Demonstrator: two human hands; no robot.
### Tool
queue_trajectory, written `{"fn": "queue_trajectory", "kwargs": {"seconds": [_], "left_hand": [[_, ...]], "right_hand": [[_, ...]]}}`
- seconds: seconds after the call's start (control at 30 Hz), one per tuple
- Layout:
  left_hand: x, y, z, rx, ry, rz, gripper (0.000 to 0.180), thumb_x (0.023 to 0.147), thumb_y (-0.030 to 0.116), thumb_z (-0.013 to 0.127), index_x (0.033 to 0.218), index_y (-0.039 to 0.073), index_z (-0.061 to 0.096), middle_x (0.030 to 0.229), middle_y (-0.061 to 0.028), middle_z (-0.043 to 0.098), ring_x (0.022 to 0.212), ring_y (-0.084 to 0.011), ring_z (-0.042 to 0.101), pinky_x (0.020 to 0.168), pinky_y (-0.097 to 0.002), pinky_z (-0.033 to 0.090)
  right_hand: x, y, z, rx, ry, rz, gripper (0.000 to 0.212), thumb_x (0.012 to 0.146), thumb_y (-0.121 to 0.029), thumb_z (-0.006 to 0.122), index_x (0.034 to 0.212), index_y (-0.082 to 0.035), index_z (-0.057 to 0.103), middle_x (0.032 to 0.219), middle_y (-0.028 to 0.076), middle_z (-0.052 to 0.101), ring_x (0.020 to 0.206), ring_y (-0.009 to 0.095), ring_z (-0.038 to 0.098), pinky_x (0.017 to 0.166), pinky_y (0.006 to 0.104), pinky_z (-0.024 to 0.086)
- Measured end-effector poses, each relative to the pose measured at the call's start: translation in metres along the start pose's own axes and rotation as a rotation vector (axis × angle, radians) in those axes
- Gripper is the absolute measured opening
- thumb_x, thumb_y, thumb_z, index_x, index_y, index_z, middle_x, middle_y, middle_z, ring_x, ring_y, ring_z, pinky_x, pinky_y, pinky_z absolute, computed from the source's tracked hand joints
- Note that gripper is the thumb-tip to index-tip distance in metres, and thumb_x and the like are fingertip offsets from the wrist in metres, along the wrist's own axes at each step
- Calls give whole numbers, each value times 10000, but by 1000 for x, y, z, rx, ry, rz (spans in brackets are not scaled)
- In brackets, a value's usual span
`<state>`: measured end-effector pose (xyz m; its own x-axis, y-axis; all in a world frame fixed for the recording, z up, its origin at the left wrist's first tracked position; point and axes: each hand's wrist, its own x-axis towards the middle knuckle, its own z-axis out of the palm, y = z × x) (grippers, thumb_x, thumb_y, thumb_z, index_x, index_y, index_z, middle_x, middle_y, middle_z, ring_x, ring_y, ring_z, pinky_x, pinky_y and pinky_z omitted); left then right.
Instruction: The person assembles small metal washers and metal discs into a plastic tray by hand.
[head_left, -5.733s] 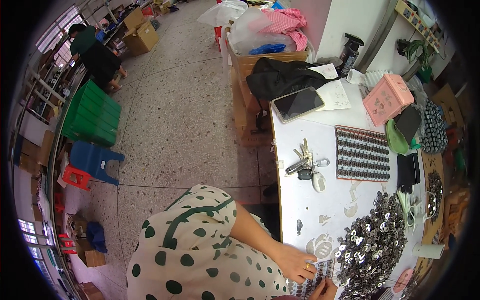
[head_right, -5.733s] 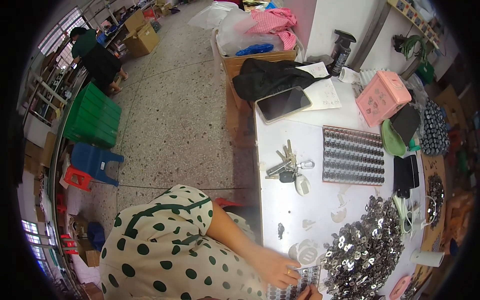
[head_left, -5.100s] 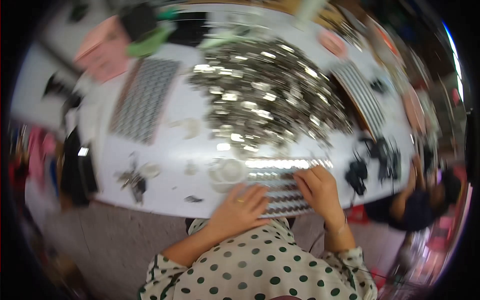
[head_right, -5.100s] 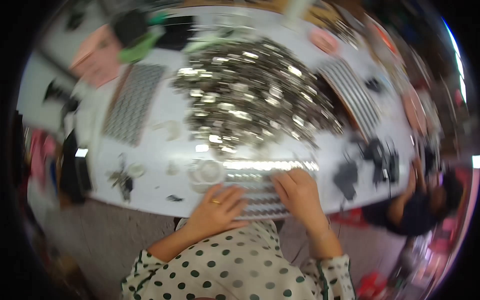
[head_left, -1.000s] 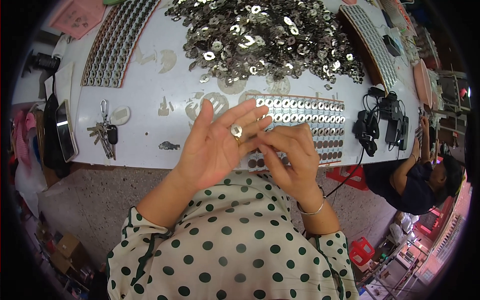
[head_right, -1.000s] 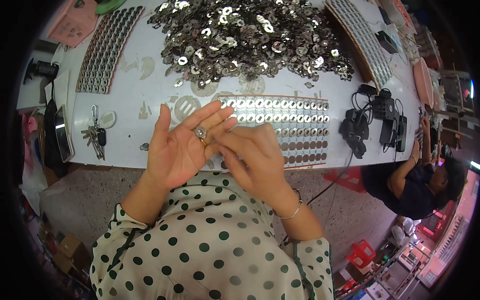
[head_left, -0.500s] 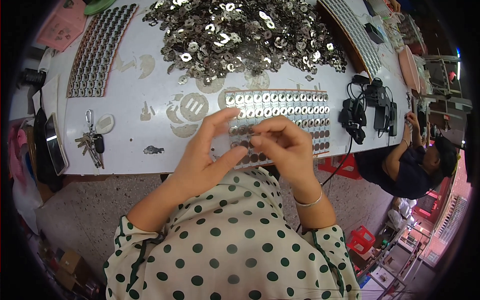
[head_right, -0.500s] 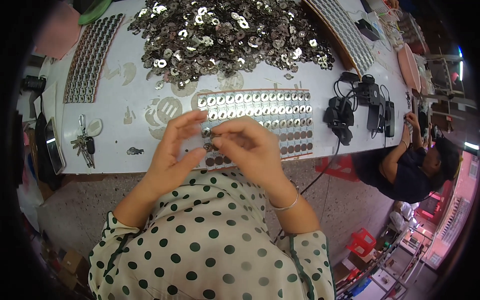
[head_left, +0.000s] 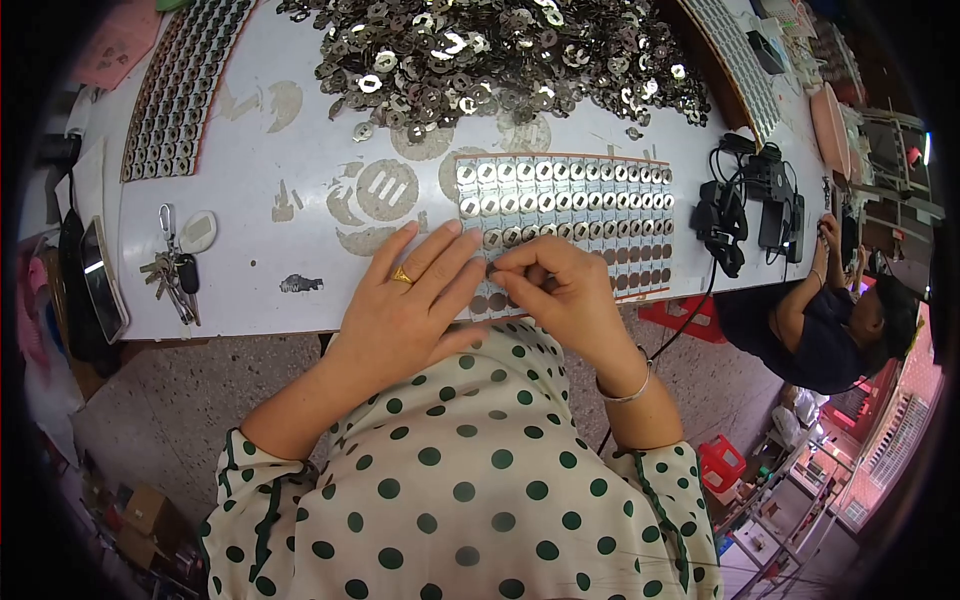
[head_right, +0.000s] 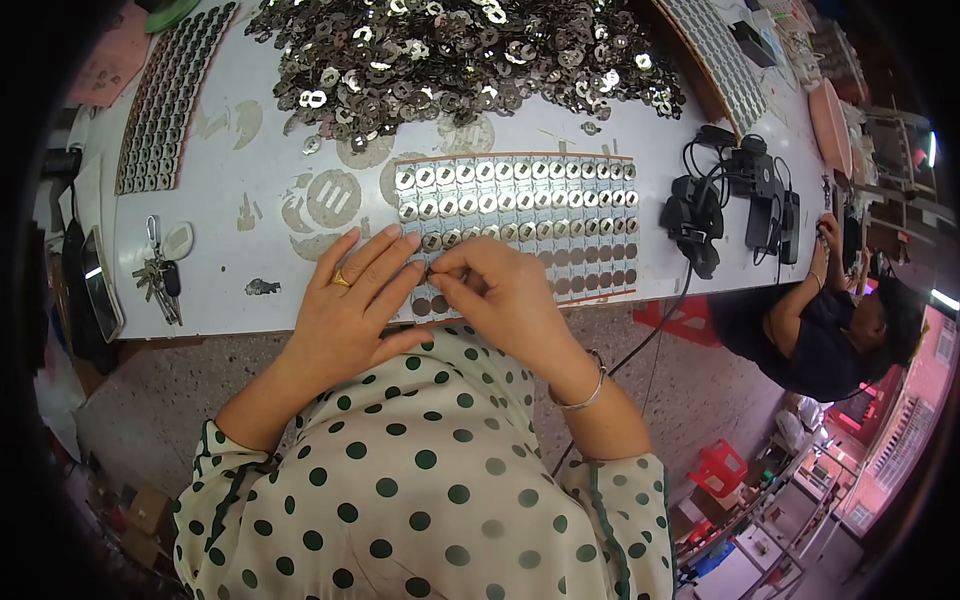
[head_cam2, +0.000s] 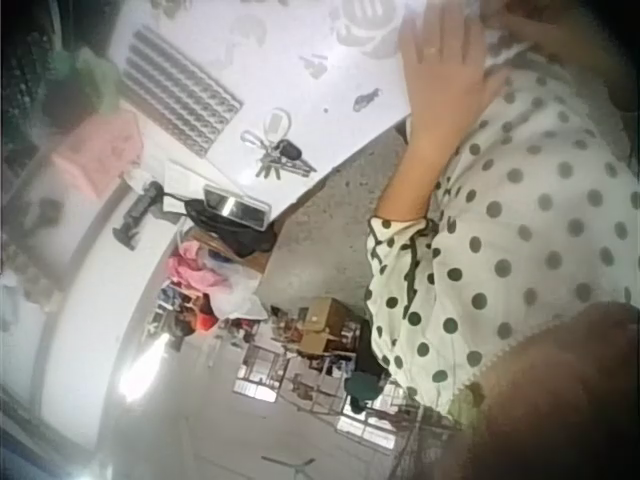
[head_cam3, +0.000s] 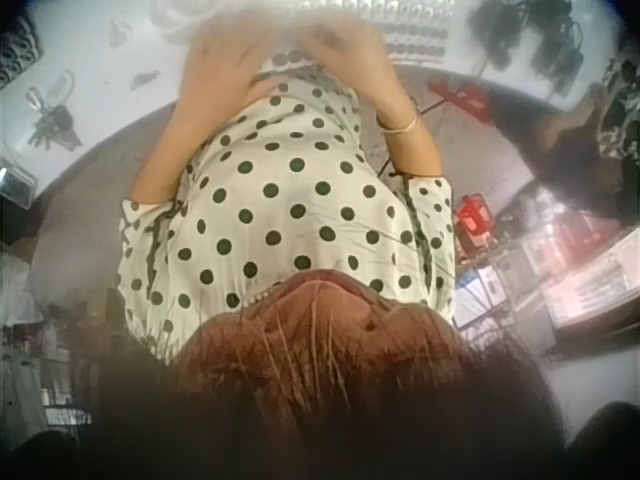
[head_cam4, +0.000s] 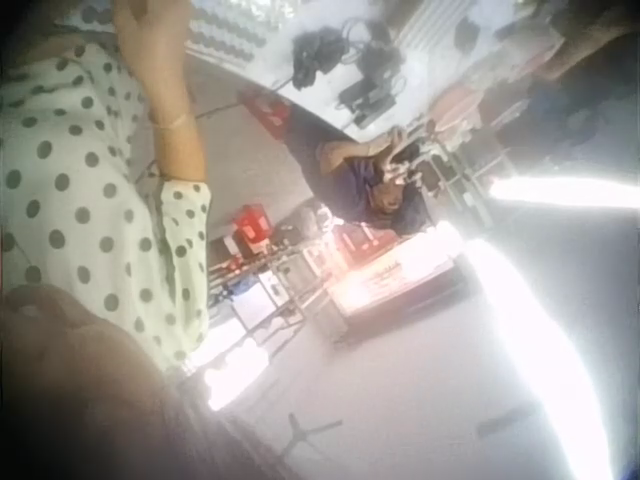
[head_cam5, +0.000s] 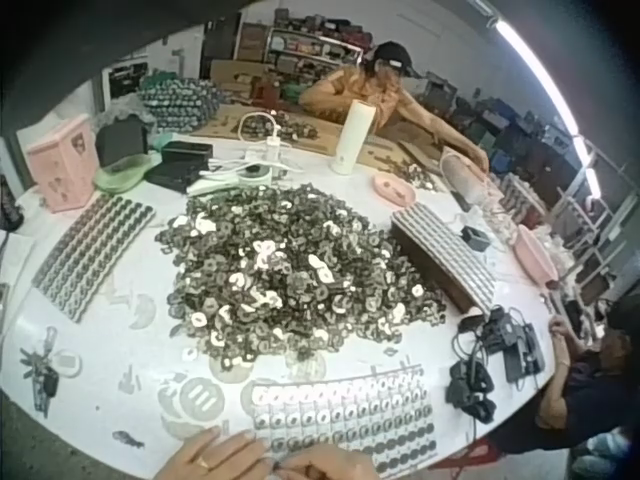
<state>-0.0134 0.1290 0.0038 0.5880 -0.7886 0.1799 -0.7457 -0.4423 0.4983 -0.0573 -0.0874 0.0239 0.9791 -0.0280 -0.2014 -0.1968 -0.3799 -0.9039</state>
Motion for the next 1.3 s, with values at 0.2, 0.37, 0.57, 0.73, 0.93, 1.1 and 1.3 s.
{"fn": "queue_trajectory", "kwargs": {"seconds": [0.2,0.37,0.57,0.73,0.93,1.1,1.3], "left_hand": [[0,-1,1,25,8,16,538,761,407,820,1140,60,658,1471,-140,520,1372,-312,480,1154,-531,326],[2,1,0,27,1,12,528,769,400,816,1138,59,651,1466,-141,525,1368,-315,481,1147,-535,331],[2,1,2,25,8,0,510,782,390,808,1129,51,649,1457,-154,529,1366,-321,484,1144,-541,329],[4,2,1,24,8,-4,510,784,387,806,1128,47,645,1449,-158,535,1362,-323,489,1142,-541,329],[2,2,4,52,40,3,484,840,409,748,1197,105,627,1422,-138,527,1376,-307,454,1168,-529,303],[6,4,4,26,-4,32,517,809,429,775,1245,174,666,1402,-163,527,1369,-324,460,1149,-525,332],[6,4,3,19,16,26,515,796,413,787,1231,167,663,1393,-152,527,1373,-320,460,1149,-514,338]], "right_hand": [[2,-5,-3,-59,-68,-13,93,860,2,742,945,-18,710,793,30,664,604,52,563,542,226,444],[3,-4,-1,-133,-58,-142,142,845,12,749,976,-13,699,832,51,629,589,103,564,542,241,457],[-4,-1,3,-251,27,-134,194,856,-35,745,1012,-26,629,906,108,604,673,265,650,594,353,527],[-7,-3,5,-353,4,-205,161,873,-68,738,983,-35,625,907,123,604,686,320,643,590,389,522],[19,-13,-27,-369,-47,-240,148,895,-100,728,1002,-32,652,880,126,620,690,297,655,603,380,527],[84,-10,-41,-420,215,-278,173,899,-106,720,1054,-39,683,910,139,649,724,294,662,641,366,536],[113,-1,-23,-499,261,-454,237,859,-41,689,1094,-67,689,1000,139,654,840,346,655,734,403,549]]}}
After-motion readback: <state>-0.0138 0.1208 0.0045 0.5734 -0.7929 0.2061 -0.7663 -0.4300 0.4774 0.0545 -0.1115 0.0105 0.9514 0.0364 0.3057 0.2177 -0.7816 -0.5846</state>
